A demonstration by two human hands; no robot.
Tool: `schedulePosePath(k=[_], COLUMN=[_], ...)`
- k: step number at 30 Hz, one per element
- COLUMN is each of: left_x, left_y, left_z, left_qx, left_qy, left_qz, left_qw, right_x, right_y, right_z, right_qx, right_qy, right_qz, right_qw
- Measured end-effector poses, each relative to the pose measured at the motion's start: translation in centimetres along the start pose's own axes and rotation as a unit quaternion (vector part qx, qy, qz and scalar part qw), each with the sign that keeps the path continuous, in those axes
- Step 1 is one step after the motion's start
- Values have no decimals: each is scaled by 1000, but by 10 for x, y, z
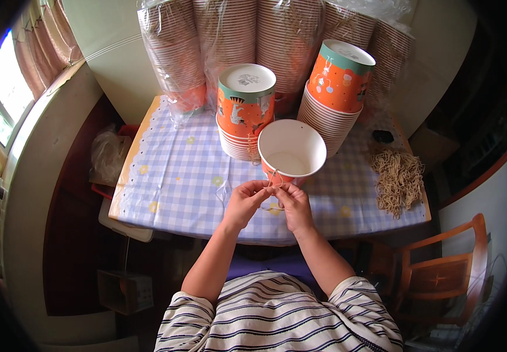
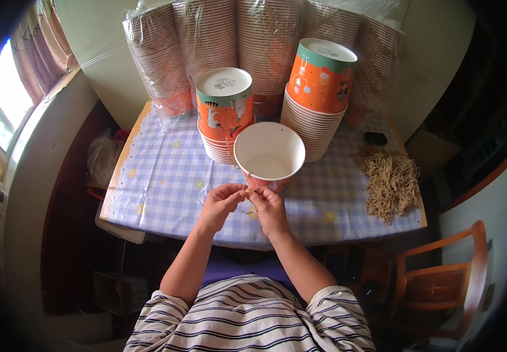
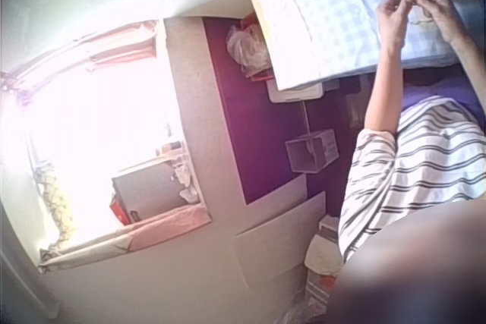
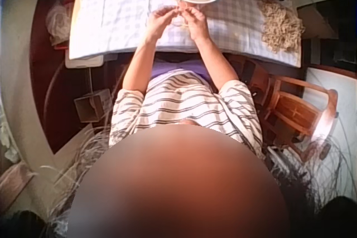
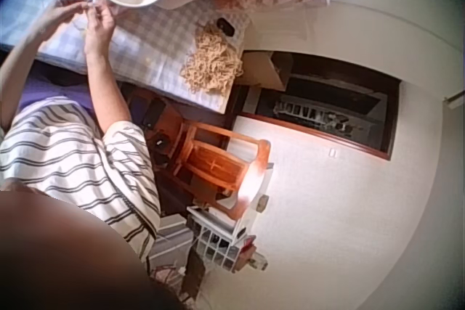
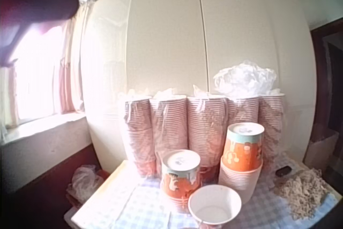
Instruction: Organizing and stacking decorated paper cups on a table.
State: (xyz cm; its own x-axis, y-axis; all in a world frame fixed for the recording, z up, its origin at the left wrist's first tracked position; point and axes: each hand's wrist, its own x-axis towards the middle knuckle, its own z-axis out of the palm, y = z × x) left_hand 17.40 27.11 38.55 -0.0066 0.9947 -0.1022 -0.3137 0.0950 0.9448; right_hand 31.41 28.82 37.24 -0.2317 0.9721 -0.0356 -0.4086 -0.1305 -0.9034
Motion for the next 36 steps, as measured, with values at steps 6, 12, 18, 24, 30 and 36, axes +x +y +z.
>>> schedulePosePath(k=[6, 12, 18, 24, 30, 36], left_x=[1, 5, 7, 5, 5, 7], left_y=[-4, -4, -4, 0, -4, -6], left_z=[-4, -8, -16, -9, -11, -14], left_qx=[59, 61, -64, -54, 19, 3], left_qy=[-8, -2, -14, -16, -18, -5], left_qz=[63, 40, -57, -50, -2, -26], left_qw=[996, 997, 996, 997, 1000, 1000], right_x=[0, 0, 0, -1, 1, 0], right_y=[-1, -1, -4, -6, -3, -4], right_z=[-3, 0, 6, 7, 0, 6], right_qx=[-26, -36, -31, -26, -58, -45], right_qy=[-4, 19, 29, 29, 19, 34], right_qz=[29, 5, -25, -29, -4, -27], right_qw=[999, 999, 999, 999, 998, 998])
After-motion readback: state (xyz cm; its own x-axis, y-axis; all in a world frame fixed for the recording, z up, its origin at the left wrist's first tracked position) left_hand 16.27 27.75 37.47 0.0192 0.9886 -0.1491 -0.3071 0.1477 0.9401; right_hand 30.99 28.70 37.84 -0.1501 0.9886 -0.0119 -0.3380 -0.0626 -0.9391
